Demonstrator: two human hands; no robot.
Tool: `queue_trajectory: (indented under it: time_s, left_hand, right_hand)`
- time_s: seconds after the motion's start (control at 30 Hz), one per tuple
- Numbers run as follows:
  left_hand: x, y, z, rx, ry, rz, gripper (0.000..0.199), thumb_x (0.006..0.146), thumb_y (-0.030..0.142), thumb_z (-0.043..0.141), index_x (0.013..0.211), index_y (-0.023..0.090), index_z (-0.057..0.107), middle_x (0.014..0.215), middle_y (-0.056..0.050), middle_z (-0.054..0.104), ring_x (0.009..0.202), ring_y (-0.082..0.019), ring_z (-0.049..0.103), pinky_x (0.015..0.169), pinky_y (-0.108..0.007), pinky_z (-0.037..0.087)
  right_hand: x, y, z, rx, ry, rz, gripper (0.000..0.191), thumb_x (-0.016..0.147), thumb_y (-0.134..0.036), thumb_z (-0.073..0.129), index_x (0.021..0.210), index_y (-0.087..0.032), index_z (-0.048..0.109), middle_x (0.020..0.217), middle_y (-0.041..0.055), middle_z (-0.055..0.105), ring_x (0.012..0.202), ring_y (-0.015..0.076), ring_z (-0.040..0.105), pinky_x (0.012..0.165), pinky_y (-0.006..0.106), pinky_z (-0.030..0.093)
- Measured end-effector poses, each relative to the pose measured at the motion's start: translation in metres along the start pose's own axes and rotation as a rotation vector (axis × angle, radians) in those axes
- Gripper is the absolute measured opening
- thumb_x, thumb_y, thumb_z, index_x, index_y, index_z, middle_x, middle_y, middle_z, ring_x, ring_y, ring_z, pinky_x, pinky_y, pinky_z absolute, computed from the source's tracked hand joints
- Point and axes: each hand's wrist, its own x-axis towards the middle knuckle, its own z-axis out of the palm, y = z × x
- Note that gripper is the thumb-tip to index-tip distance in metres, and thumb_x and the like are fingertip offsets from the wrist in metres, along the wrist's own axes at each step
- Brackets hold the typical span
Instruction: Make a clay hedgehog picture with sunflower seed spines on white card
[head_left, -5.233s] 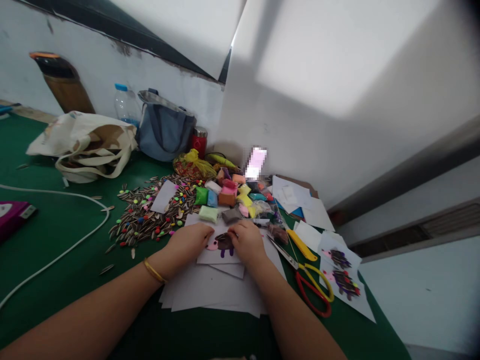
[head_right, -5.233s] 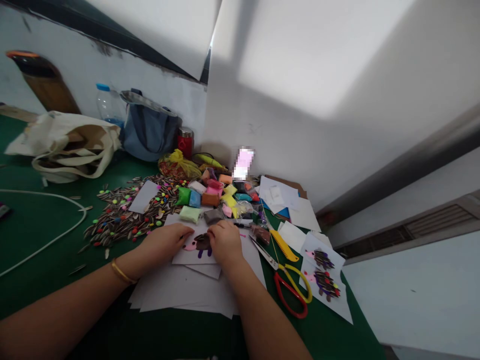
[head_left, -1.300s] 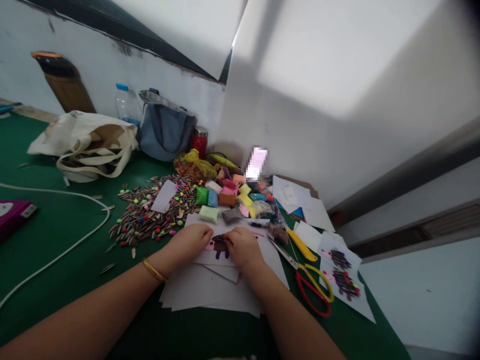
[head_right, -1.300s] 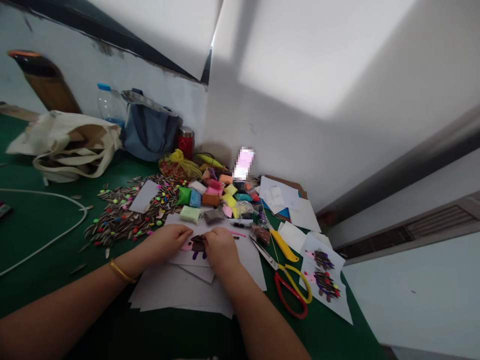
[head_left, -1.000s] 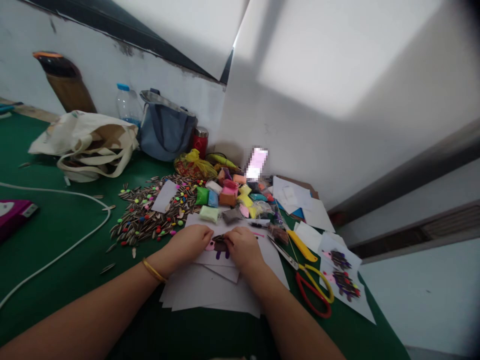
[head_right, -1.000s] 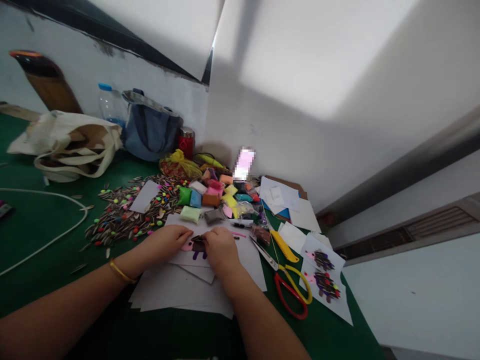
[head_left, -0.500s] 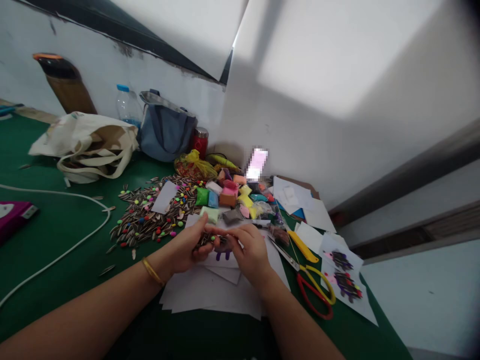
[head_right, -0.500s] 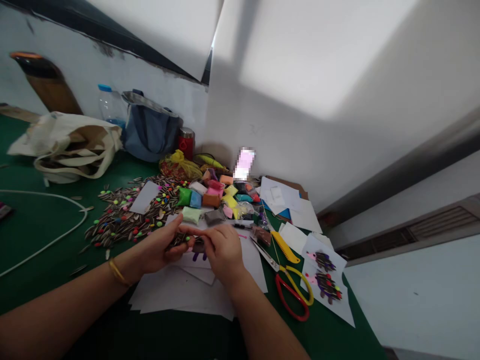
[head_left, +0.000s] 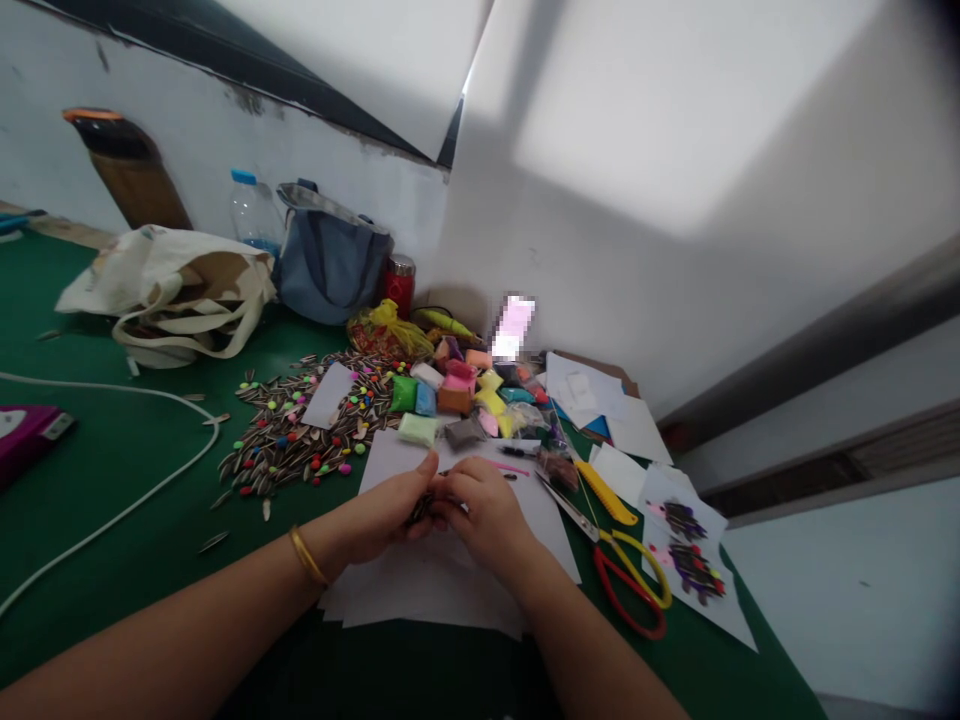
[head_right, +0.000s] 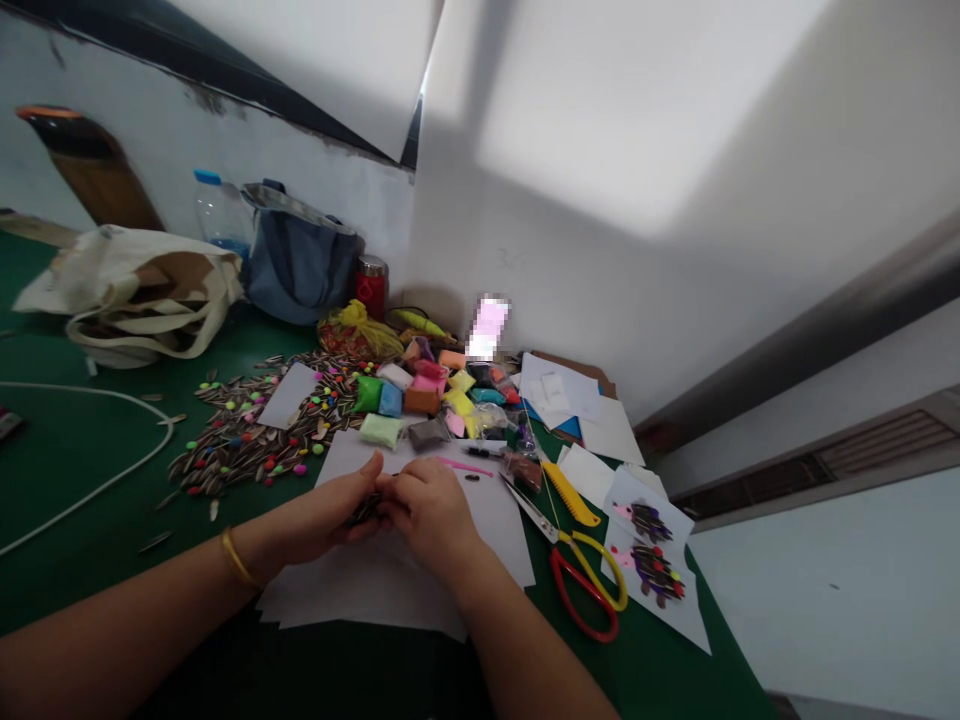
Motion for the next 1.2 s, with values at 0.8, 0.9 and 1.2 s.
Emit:
queue_trajectory:
  time_s: [0.8, 0.9, 1.2]
  left_hand:
    - [0.0, 0.01, -0.006, 0.191, 0.157, 0.145, 0.03, 0.083, 0.043, 0.051, 0.066, 0.019, 0.052, 0.061, 0.003, 0.047, 0.047, -0.008, 0.033, 0.044, -0.024, 0.021]
    - [0.001, 0.012, -0.01, 0.205, 0.202, 0.137, 0.027, 0.079, 0.042, 0.055, 0.067, 0.018, 0.053, 0.057, 0.004, 0.045, 0.045, -0.007, 0.032, 0.042, -0.022, 0.019]
    - [0.013, 0.021, -0.051, 0.077, 0.498, 0.234, 0.022, 0.072, 0.031, 0.056, 0.083, 0.014, 0.061, 0.063, 0.003, 0.051, 0.041, -0.003, 0.031, 0.04, -0.019, 0.015]
  right_hand:
    - [0.002, 0.0, -0.007, 0.199, 0.051, 0.05, 0.02, 0.086, -0.013, 0.059, 0.099, -0.022, 0.071, 0.09, 0.0037, 0.069, 0.088, 0.0175, 0.061, 0.081, 0.028, 0.047]
    - [0.002, 0.001, -0.009, 0.19, 0.062, 0.072, 0.019, 0.087, -0.013, 0.059, 0.098, -0.023, 0.071, 0.091, 0.0034, 0.07, 0.088, 0.0175, 0.062, 0.081, 0.029, 0.048]
    - [0.001, 0.015, -0.013, 0.05, -0.028, 0.209, 0.024, 0.085, -0.009, 0.06, 0.1, -0.023, 0.073, 0.097, 0.0026, 0.074, 0.092, 0.0179, 0.065, 0.084, 0.028, 0.048]
